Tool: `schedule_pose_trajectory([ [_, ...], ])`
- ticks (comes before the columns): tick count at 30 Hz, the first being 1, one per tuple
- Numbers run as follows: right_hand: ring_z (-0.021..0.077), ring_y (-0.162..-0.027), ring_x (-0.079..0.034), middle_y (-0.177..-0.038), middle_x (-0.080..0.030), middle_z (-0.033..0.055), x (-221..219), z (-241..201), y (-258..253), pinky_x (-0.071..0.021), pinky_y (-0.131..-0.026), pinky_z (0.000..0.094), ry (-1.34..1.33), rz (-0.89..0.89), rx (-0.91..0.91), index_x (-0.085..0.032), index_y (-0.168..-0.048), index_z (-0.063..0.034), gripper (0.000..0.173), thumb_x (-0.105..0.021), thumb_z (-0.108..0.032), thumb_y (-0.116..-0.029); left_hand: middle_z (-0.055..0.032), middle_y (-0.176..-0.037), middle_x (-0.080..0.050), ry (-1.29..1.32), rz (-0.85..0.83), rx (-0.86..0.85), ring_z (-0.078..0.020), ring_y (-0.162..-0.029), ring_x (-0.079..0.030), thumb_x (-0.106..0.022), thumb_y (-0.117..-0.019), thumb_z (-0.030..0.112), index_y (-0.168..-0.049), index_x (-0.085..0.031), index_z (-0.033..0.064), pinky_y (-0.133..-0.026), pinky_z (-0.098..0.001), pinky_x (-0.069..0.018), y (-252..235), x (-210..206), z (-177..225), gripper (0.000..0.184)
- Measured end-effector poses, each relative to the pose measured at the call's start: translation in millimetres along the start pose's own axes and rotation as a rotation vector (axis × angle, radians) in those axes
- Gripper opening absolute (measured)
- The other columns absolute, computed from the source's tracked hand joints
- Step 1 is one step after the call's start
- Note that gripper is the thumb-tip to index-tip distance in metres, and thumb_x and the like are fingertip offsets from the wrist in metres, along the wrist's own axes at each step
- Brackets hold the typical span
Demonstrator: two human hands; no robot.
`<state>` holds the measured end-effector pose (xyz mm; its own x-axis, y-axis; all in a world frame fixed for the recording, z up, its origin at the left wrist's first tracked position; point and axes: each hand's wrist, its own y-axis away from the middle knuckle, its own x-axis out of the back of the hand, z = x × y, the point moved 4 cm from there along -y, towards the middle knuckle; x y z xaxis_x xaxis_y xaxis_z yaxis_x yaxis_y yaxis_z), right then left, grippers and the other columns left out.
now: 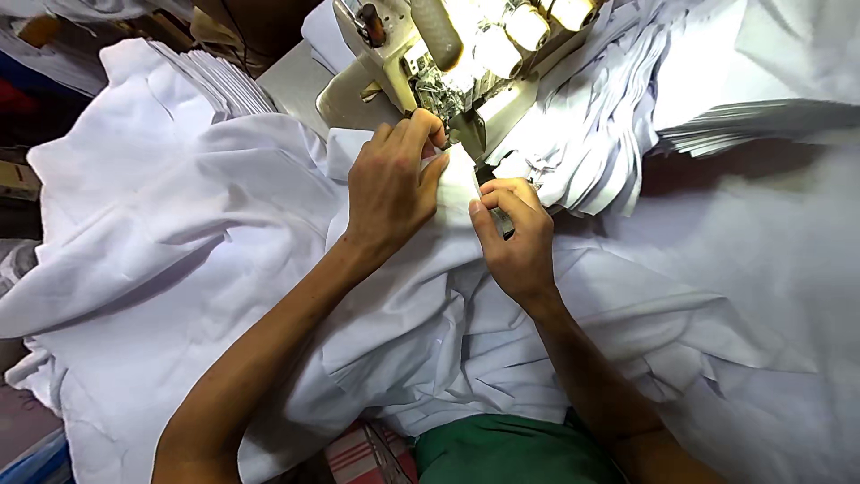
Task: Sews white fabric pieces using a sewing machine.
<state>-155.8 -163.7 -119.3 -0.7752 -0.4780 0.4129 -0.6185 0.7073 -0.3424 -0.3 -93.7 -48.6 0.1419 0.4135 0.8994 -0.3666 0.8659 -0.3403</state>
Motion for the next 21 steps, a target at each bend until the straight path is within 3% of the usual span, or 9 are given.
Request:
schedule_pose_trajectory([
  [4,0.0164,-0.106,-0.062,-0.107,-0.066,0.0075,0.1,0.5,0.6,-0.051,-0.088,0.0311,-0.024,0.001,0.003,-0.072,-0.088,-0.0071,0.021,-0.059,-0.019,-0.0997,-0.0048,-0.094,-0.07,-0.002,0.032,-0.021,-0.0237,-0.088,-0.064,-0.063,-0.0996,0.022,-0.107,-0.07,0.0117,-0.075,-0.0395,-0.0475,1.2,-1.1,-5.2,0.014],
  [11,0.0127,-0.101,-0.063,-0.105,-0.066,0.0075,4.1,0.0,-1.2,-0.0519,-0.081,0.0259,-0.025,-0.027,0.016,-0.071,-0.085,-0.0065,0.021,-0.058,-0.016,-0.098,-0.0058,-0.097,-0.071,-0.057,0.051,-0.119,-0.0236,-0.087,-0.065,-0.061,-0.1019,0.021,-0.108,-0.078,0.0178,-0.068,-0.0366,-0.0482,8.3,1.6,-1.0,0.019],
  [14,0.0115,-0.099,-0.062,-0.104,-0.065,0.0067,4.0,0.9,-2.6,-0.0513,-0.08,0.0243,-0.029,-0.036,0.02,-0.07,-0.084,-0.0069,0.021,-0.057,-0.015,-0.0975,-0.0049,-0.098,-0.072,-0.022,0.053,-0.114,-0.0226,-0.09,-0.064,-0.062,-0.1008,0.018,-0.109,-0.079,0.018,-0.071,-0.0356,-0.0478,12.0,3.5,-2.0,0.019],
  [17,0.0114,-0.098,-0.062,-0.101,-0.065,0.0064,3.4,2.2,-4.2,-0.0511,-0.079,0.0244,-0.044,-0.047,0.017,-0.068,-0.081,-0.0068,0.02,-0.056,-0.014,-0.0964,-0.0056,-0.112,-0.07,0.001,0.018,-0.102,-0.0245,-0.104,-0.062,-0.061,-0.101,0.021,-0.115,-0.078,0.0207,-0.078,-0.0374,-0.0496,17.1,4.0,-5.2,0.022],
  [19,0.0104,-0.096,-0.062,-0.1,-0.065,0.0065,3.6,2.7,-5.8,-0.0513,-0.077,0.0229,-0.063,-0.054,0.025,-0.067,-0.08,-0.0063,0.02,-0.056,-0.013,-0.0955,-0.0069,-0.128,-0.067,0.004,-0.036,-0.08,-0.0257,-0.121,-0.06,-0.059,-0.102,0.023,-0.122,-0.075,0.0226,-0.09,-0.0397,-0.0526,23.6,5.6,-5.9,0.026],
  [21,0.0087,-0.093,-0.062,-0.098,-0.065,0.006,4.3,4.7,-9.0,-0.0513,-0.075,0.0205,-0.094,-0.067,0.036,-0.066,-0.079,-0.006,0.02,-0.056,-0.012,-0.0949,-0.0103,-0.14,-0.061,0.004,-0.101,-0.06,-0.0281,-0.134,-0.054,-0.055,-0.1032,0.025,-0.132,-0.071,0.0204,-0.101,-0.0427,-0.0502,31.1,7.5,-3.2,0.032],
])
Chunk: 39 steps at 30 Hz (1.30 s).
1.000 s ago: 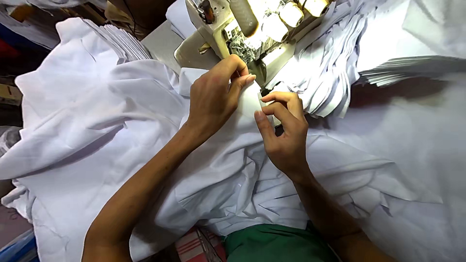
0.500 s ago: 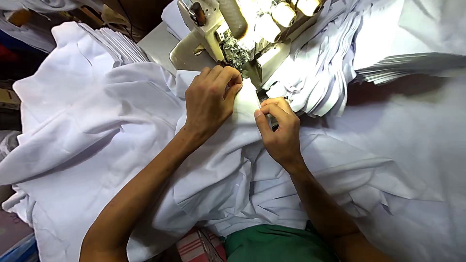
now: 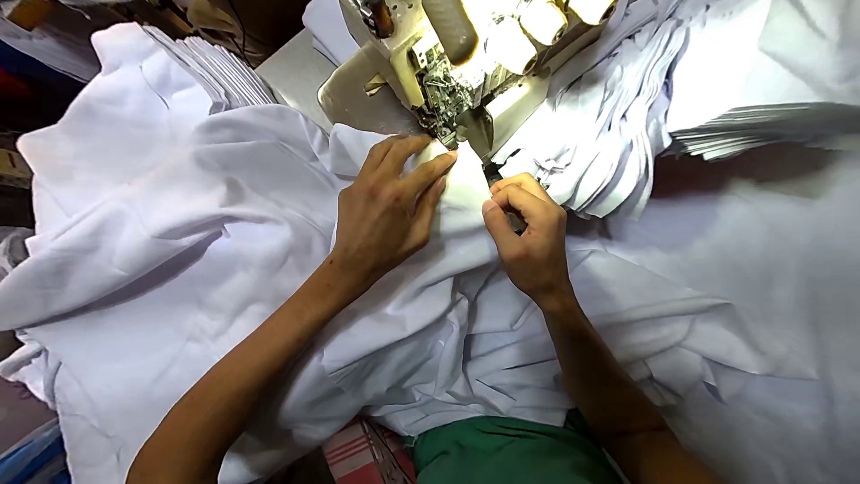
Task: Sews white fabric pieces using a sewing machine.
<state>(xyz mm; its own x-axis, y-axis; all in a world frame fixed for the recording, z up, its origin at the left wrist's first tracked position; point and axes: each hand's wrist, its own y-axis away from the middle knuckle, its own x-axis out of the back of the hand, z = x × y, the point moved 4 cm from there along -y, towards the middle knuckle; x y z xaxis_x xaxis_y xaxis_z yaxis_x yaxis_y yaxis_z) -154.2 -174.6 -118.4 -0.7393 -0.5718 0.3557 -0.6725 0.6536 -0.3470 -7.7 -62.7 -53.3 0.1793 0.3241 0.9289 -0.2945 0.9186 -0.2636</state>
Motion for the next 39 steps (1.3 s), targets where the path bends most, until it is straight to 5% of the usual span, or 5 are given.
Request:
schedule_pose_trajectory([
  [6,0.009,-0.093,-0.062,-0.098,-0.065,0.0051,4.0,6.6,-17.3,-0.0506,-0.073,0.0222,-0.085,-0.078,0.022,-0.062,-0.076,-0.0073,0.021,-0.053,-0.011,-0.0945,-0.0137,-0.159,-0.044,-0.008,-0.098,0.064,-0.0314,-0.152,-0.033,-0.041,-0.1076,0.035,-0.152,-0.048,0.0064,-0.125,-0.0458,-0.0252,9.6,-10.2,-3.3,0.053],
  [17,0.0077,-0.086,-0.059,-0.095,-0.062,0.0041,7.1,8.2,-31.0,-0.0476,-0.068,0.0202,-0.083,-0.159,0.091,-0.059,-0.073,-0.0094,0.022,-0.054,-0.013,-0.0937,-0.0188,-0.167,-0.029,-0.079,-0.19,0.138,-0.0386,-0.155,-0.023,-0.03,-0.1097,0.035,-0.159,-0.034,0.0026,-0.123,-0.0601,-0.0214,7.5,-11.5,3.5,0.059],
  [24,0.0073,-0.087,-0.059,-0.097,-0.062,0.0058,12.4,7.1,-13.1,-0.0486,-0.068,0.0199,-0.087,-0.16,0.101,-0.062,-0.077,-0.007,0.019,-0.058,-0.015,-0.0937,-0.0162,-0.123,-0.062,0.031,0.022,0.138,-0.0339,-0.12,-0.054,-0.049,-0.1048,0.032,-0.117,-0.065,0.006,-0.1,-0.0433,-0.0444,-0.1,-0.4,-0.3,0.033],
  [29,0.0079,-0.088,-0.06,-0.099,-0.061,0.0063,12.2,10.3,-7.0,-0.0499,-0.069,0.0196,-0.105,-0.133,0.112,-0.064,-0.079,-0.0056,0.019,-0.058,-0.014,-0.0947,-0.0093,-0.1,-0.061,0.006,0.037,0.162,-0.0323,-0.1,-0.053,-0.059,-0.0982,0.043,-0.103,-0.069,0.0131,-0.084,-0.0468,-0.041,-17.5,-4.8,-8.3,0.031],
  [39,0.0081,-0.089,-0.059,-0.101,-0.061,0.0071,12.5,10.0,-5.3,-0.0497,-0.07,0.0192,-0.113,-0.131,0.121,-0.065,-0.08,-0.0049,0.019,-0.058,-0.015,-0.0948,0.0016,-0.09,-0.065,0.19,-0.031,0.18,-0.0214,-0.095,-0.057,-0.064,-0.0968,0.029,-0.104,-0.066,0.0147,-0.088,-0.0477,-0.0387,-19.5,-4.4,-9.3,0.016],
])
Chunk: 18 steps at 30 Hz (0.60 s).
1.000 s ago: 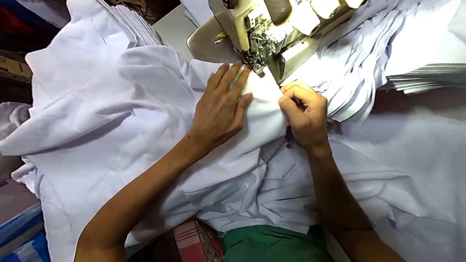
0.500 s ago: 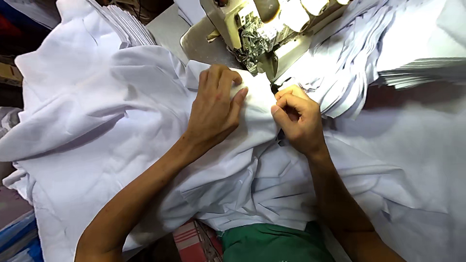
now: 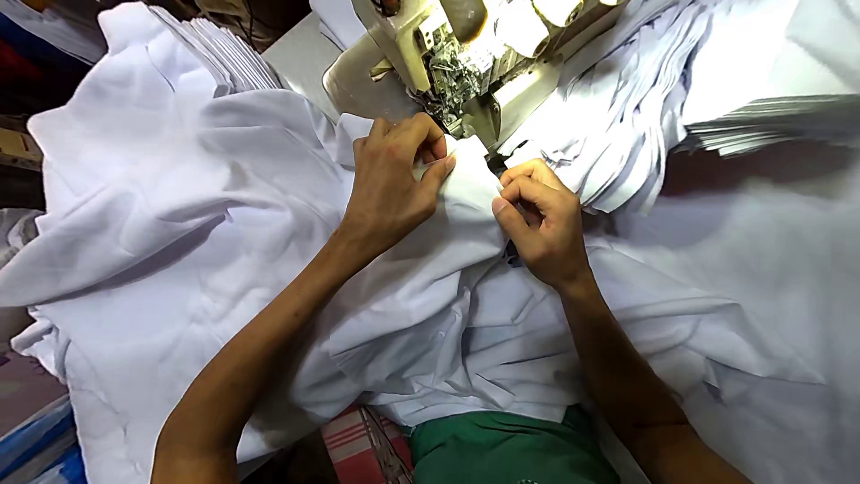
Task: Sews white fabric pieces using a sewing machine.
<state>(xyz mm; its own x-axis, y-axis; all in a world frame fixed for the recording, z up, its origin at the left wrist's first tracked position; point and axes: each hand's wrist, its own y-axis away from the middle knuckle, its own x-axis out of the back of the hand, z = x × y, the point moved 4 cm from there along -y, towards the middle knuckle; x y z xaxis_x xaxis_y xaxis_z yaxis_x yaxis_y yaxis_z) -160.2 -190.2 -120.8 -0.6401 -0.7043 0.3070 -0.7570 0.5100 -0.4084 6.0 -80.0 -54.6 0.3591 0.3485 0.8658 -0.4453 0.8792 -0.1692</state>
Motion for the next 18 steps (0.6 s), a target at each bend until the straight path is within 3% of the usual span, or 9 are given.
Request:
schedule_pose_trajectory([
  [2,0.0079,-0.088,-0.059,-0.102,-0.061,0.0076,-0.2,-1.1,0.3,-0.049,-0.069,0.0187,0.01,-0.004,0.002,-0.064,-0.08,-0.0049,0.019,-0.058,-0.014,-0.0945,0.0031,-0.089,-0.065,0.001,-0.001,-0.024,-0.0202,-0.093,-0.058,-0.064,-0.0968,0.024,-0.111,-0.066,0.0152,-0.088,-0.0486,-0.0393,0.1,0.4,1.1,0.017],
  [6,0.0075,-0.086,-0.058,-0.102,-0.061,0.0076,0.3,-1.9,0.0,-0.0478,-0.067,0.0185,0.024,-0.008,0.001,-0.063,-0.077,-0.0055,0.018,-0.058,-0.012,-0.0929,-0.0029,-0.093,-0.067,-0.081,0.0,-0.138,-0.0256,-0.093,-0.06,-0.058,-0.0994,0.018,-0.119,-0.071,0.0173,-0.084,-0.0488,-0.0423,4.7,0.4,8.7,0.023],
  [11,0.0081,-0.089,-0.059,-0.101,-0.061,0.0066,0.9,2.2,-0.3,-0.0495,-0.071,0.0194,0.016,-0.003,-0.017,-0.064,-0.078,-0.0054,0.018,-0.057,-0.013,-0.0936,-0.0078,-0.105,-0.067,-0.127,0.077,-0.227,-0.0251,-0.096,-0.058,-0.059,-0.0996,0.016,-0.121,-0.077,0.02,-0.083,-0.0396,-0.0458,16.4,1.4,9.8,0.029],
  [13,0.0078,-0.09,-0.06,-0.102,-0.062,0.0063,1.2,4.7,-2.1,-0.05,-0.071,0.0194,-0.003,-0.007,-0.026,-0.064,-0.079,-0.0059,0.018,-0.057,-0.013,-0.0936,-0.0106,-0.113,-0.065,-0.13,0.063,-0.218,-0.0269,-0.104,-0.056,-0.057,-0.1003,0.018,-0.128,-0.073,0.0165,-0.09,-0.0384,-0.0453,20.7,1.3,8.1,0.032],
  [15,0.0084,-0.092,-0.06,-0.103,-0.063,0.0066,1.1,6.7,-5.1,-0.0501,-0.073,0.0202,-0.026,-0.025,-0.034,-0.064,-0.078,-0.0062,0.018,-0.056,-0.012,-0.0937,-0.015,-0.128,-0.062,-0.156,0.016,-0.192,-0.0317,-0.12,-0.054,-0.053,-0.1023,0.021,-0.135,-0.069,0.0129,-0.102,-0.0412,-0.0436,25.4,1.2,7.6,0.037],
  [18,0.0082,-0.093,-0.061,-0.103,-0.063,0.0061,0.3,6.2,-11.2,-0.0499,-0.072,0.0192,-0.054,-0.046,-0.038,-0.062,-0.077,-0.0069,0.018,-0.054,-0.011,-0.0931,-0.0172,-0.149,-0.052,-0.231,-0.061,-0.154,-0.0351,-0.141,-0.044,-0.041,-0.1069,0.03,-0.148,-0.056,0.0113,-0.118,-0.0526,-0.0314,31.6,-2.2,5.9,0.048],
])
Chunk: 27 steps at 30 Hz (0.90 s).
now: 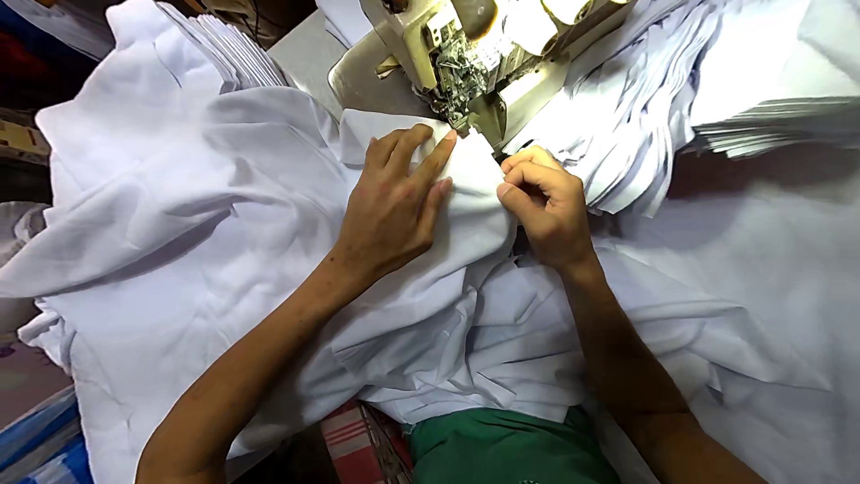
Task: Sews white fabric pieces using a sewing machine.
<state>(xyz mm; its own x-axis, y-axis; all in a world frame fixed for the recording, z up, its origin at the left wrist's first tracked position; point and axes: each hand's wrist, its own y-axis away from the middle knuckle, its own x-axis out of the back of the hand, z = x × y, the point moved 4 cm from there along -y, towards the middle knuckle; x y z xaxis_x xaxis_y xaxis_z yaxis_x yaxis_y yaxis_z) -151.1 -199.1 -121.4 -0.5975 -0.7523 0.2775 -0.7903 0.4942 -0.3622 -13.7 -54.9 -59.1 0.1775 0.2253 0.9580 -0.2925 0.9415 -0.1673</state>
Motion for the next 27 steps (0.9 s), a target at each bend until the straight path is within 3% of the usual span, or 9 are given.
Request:
schedule_pose_trajectory([
  [3,0.0082,-0.088,-0.059,-0.101,-0.062,0.0058,-0.4,0.7,-5.1,-0.0472,-0.067,0.019,-0.001,-0.003,0.016,-0.06,-0.075,-0.0077,0.02,-0.053,-0.011,-0.0932,-0.0153,-0.157,-0.044,-0.009,-0.033,0.032,-0.0349,-0.149,-0.037,-0.036,-0.1081,0.035,-0.154,-0.047,0.0092,-0.12,-0.0611,-0.0249,0.7,-4.0,-0.7,0.054],
  [13,0.0084,-0.096,-0.06,-0.101,-0.064,0.0062,-2.2,6.6,-21.4,-0.048,-0.074,0.0208,-0.03,-0.003,-0.017,-0.061,-0.075,-0.0073,0.022,-0.052,-0.01,-0.0943,-0.0124,-0.159,-0.043,-0.047,-0.055,0.104,-0.0349,-0.149,-0.035,-0.031,-0.1072,0.046,-0.154,-0.047,0.0093,-0.117,-0.0649,-0.0268,-8.4,-5.4,-3.3,0.061],
  [19,0.0087,-0.093,-0.061,-0.102,-0.062,0.0056,-3.4,4.2,-9.7,-0.0505,-0.073,0.0206,0.01,0.015,0.012,-0.063,-0.078,-0.0076,0.023,-0.053,-0.014,-0.0978,-0.0134,-0.158,-0.044,-0.01,-0.045,0.096,-0.0329,-0.148,-0.037,-0.037,-0.1075,0.04,-0.153,-0.047,0.0082,-0.12,-0.0591,-0.0282,-6.3,-0.9,-4.7,0.057],
  [21,0.0083,-0.097,-0.062,-0.107,-0.062,0.0058,-2.9,3.3,-2.6,-0.0527,-0.076,0.0203,0.005,-0.011,-0.005,-0.066,-0.083,-0.0062,0.024,-0.054,-0.017,-0.1004,-0.0172,-0.15,-0.049,0.044,0.004,0.125,-0.0336,-0.142,-0.044,-0.045,-0.1064,0.032,-0.15,-0.049,0.0051,-0.117,-0.0486,-0.0355,2.0,7.5,-5.5,0.052],
  [24,0.0072,-0.096,-0.063,-0.111,-0.064,0.0057,-2.1,7.9,6.2,-0.0533,-0.077,0.0212,-0.029,-0.053,-0.061,-0.07,-0.089,-0.0062,0.024,-0.06,-0.025,-0.1012,-0.0205,-0.138,-0.053,0.108,0.039,0.238,-0.0375,-0.126,-0.051,-0.05,-0.1051,0.03,-0.149,-0.046,0.0039,-0.103,-0.0491,-0.0438,26.0,19.3,-13.4,0.051],
  [27,0.0067,-0.092,-0.063,-0.106,-0.065,0.005,-1.6,13.2,15.8,-0.0529,-0.076,0.0206,-0.087,-0.025,-0.07,-0.069,-0.085,-0.0061,0.023,-0.065,-0.023,-0.0991,-0.0128,-0.104,-0.061,0.293,0.022,0.408,-0.0252,-0.09,-0.059,-0.052,-0.1058,0.032,-0.142,-0.048,0.0065,-0.079,-0.0436,-0.0491,48.7,12.8,-32.3,0.044],
])
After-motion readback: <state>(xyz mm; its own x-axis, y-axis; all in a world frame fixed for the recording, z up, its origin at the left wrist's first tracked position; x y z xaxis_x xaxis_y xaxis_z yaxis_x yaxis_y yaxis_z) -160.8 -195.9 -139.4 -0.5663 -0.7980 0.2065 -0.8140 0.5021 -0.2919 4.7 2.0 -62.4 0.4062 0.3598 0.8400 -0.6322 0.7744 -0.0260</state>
